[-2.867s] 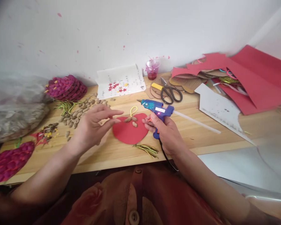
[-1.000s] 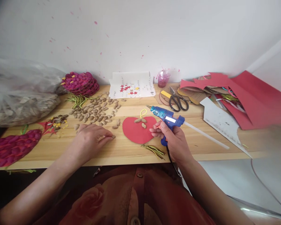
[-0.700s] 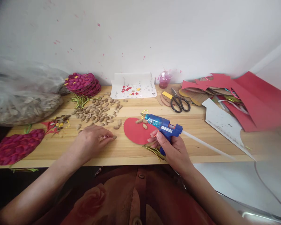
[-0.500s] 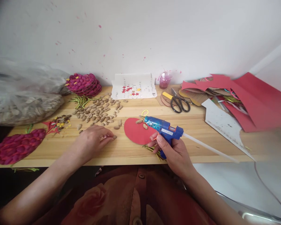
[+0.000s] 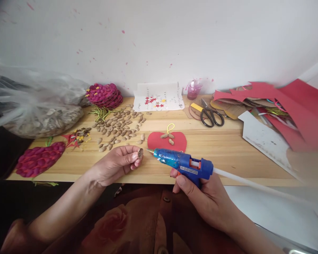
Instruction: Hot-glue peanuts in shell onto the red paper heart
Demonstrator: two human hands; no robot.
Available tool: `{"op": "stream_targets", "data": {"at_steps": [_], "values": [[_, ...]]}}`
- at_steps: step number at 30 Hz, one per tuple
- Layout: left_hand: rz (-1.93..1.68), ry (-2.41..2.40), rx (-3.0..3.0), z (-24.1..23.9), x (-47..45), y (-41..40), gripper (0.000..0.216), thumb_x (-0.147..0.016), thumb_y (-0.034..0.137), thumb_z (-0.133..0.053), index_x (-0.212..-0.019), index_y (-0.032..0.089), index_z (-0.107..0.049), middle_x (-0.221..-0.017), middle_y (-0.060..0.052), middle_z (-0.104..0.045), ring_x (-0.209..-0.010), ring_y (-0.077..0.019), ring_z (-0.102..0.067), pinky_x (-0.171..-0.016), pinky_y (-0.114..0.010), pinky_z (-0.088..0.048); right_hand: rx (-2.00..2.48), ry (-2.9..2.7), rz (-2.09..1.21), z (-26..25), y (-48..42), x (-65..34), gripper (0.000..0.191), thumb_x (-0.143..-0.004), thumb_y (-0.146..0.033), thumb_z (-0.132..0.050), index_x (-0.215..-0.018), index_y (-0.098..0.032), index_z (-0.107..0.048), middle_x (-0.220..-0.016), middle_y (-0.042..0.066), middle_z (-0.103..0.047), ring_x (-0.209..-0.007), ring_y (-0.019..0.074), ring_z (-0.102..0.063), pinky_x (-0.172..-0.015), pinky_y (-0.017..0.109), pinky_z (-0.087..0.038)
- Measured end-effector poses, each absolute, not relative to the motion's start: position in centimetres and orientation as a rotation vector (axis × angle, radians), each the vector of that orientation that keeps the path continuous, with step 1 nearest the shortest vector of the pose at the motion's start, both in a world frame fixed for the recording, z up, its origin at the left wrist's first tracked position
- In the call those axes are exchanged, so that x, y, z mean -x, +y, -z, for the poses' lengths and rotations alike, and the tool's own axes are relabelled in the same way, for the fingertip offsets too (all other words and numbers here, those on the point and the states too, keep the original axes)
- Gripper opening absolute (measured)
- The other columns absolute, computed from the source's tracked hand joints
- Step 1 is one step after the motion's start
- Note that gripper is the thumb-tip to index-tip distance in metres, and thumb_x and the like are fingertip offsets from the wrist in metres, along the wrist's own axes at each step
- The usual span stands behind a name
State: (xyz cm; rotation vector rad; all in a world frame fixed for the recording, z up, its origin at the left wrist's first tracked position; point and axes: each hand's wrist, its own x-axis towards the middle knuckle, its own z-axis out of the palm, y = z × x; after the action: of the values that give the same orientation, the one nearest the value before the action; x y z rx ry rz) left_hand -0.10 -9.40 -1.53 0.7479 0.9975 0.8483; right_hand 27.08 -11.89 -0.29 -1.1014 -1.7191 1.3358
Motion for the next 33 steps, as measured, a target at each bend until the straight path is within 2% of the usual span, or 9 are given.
{"op": "stream_targets", "data": {"at_steps": [6,10,22,33], "values": [[-0.808,0.923,-0.681,1.42,-0.18,-9.82,0.039,-0.063,0.042,-0.094,-0.072,0.013,-0.068,-0.066,0.0,-0.061,-0.06,-0.0072,-0.048,-0.059,-0.021,-0.037,1.095,-1.862,-1.237,0.05,-12.16,-26.87,0.024,-0.102,-0.04,-0.053,-0.089,-0.027,-0.069,-0.078,0.0,-0.071,-0.067,0.0162,-0.063,-0.056,0.028,-0.046],[-0.818,0.906,-0.655,1.58,-0.27,-10.0,0.039,-0.064,0.04,-0.094,-0.074,0.011,-0.07,-0.068,-0.001,-0.064,-0.06,-0.0065,-0.051,-0.059,-0.019,-0.039,1.103,-1.887,-1.275,0.11,-12.16,-26.93,0.027,-0.104,-0.039,-0.05,-0.088,-0.026,-0.068,-0.078,-0.001,-0.069,-0.07,0.0156,-0.062,-0.063,0.029,-0.047],[-0.847,0.851,-0.598,1.94,-0.29,-9.9,0.033,-0.065,0.034,-0.095,-0.081,0.012,-0.075,-0.067,-0.002,-0.067,-0.058,-0.0066,-0.055,-0.057,-0.017,-0.041,1.084,-1.888,-1.29,0.48,-12.12,-27.07,0.027,-0.104,-0.039,-0.05,-0.089,-0.026,-0.069,-0.081,-0.001,-0.067,-0.073,0.0154,-0.061,-0.067,0.03,-0.045],[-0.842,0.863,-0.6,2.06,-0.12,-9.93,0.034,-0.064,0.035,-0.095,-0.078,0.012,-0.074,-0.066,-0.002,-0.066,-0.058,-0.0069,-0.055,-0.057,-0.017,-0.041,1.113,-1.893,-1.267,0.75,-12.07,-27.13,0.03,-0.104,-0.039,-0.05,-0.084,-0.026,-0.067,-0.081,0.0,-0.067,-0.075,0.0179,-0.062,-0.069,0.033,-0.046]]}}
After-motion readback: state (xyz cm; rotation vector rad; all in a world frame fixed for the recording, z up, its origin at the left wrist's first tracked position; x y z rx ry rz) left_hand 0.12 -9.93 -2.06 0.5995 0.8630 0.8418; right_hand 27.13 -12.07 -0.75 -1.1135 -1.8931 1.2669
